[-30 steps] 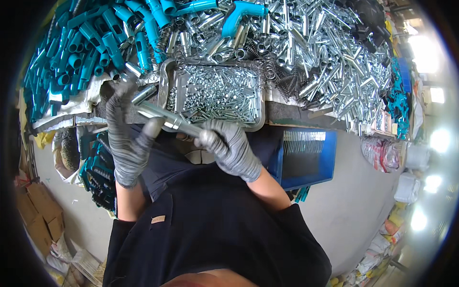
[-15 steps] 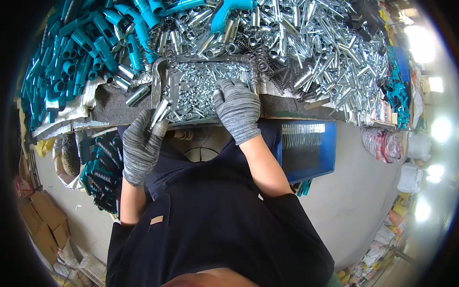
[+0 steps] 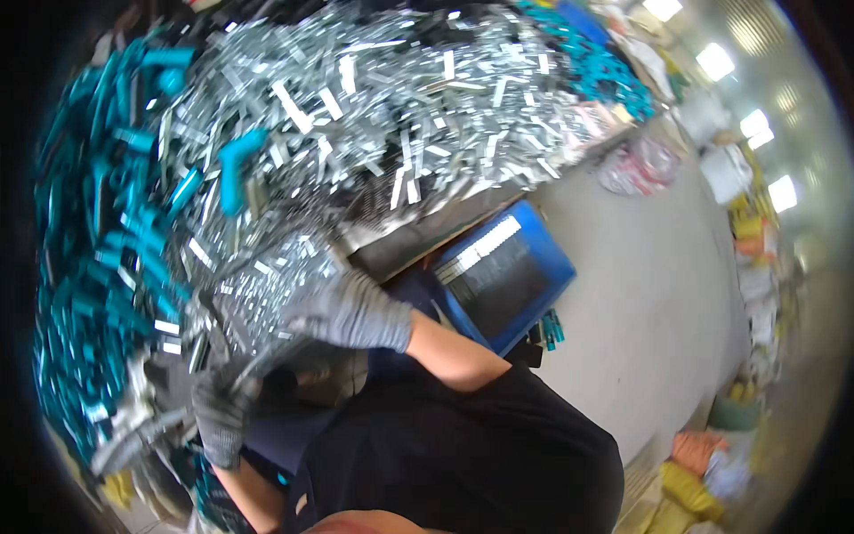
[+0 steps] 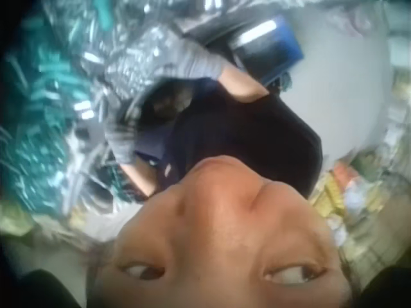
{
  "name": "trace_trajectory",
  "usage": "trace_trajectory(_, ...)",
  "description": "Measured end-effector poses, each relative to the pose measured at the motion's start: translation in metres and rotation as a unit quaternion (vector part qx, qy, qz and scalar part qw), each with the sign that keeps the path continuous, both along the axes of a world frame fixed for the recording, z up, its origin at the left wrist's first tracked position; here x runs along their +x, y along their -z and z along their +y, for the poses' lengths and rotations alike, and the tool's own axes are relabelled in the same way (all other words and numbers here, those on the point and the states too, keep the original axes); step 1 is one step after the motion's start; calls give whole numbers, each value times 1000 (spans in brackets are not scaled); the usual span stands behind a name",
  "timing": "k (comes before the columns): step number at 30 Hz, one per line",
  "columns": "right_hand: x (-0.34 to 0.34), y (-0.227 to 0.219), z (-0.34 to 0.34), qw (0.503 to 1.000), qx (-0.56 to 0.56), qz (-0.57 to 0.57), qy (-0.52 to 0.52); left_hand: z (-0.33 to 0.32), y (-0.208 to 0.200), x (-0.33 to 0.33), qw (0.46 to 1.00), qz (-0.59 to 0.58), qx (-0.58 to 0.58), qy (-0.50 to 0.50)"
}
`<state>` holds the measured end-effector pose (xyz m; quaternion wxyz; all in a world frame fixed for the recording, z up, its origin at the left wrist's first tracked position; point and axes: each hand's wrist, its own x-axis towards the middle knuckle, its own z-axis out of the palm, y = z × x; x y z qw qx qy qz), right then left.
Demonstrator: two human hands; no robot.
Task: Assembling teal plastic components with small metal screws at a manual workstation.
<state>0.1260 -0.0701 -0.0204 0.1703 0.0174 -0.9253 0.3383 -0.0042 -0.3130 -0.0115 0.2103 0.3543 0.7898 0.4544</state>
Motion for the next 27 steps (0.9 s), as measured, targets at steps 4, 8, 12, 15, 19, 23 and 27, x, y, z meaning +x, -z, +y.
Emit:
trace_trajectory(4, 14, 2, -14, 995, -78, -1, -54, 19, -14, 9, 992, -82, -64, 70)
trace_trajectory(8, 33, -15, -7, 952, -255, -151, -72, 23, -7, 16, 992, -123, 8, 31)
trace_trajectory(12, 30, 23, -24, 983, -140, 83, -81, 48, -11, 36, 972, 172, -46, 155)
trace_trajectory(15, 44, 0, -14, 880, -433, -181, -72, 56, -4, 45, 952, 236, -47, 191)
trace_trajectory(19, 73, 18, 17, 842, -490, -216, -69, 73, 1, 51, 980, 46, -73, 180)
trace_trajectory(23, 139, 57, 86, 766, -554, -327, -2, 77, 38, 32, 994, 16, 105, -7)
trace_trajectory(27, 250, 226, 149, 647, -594, -38, 476, 80, 55, 15, 949, -246, 132, -149)
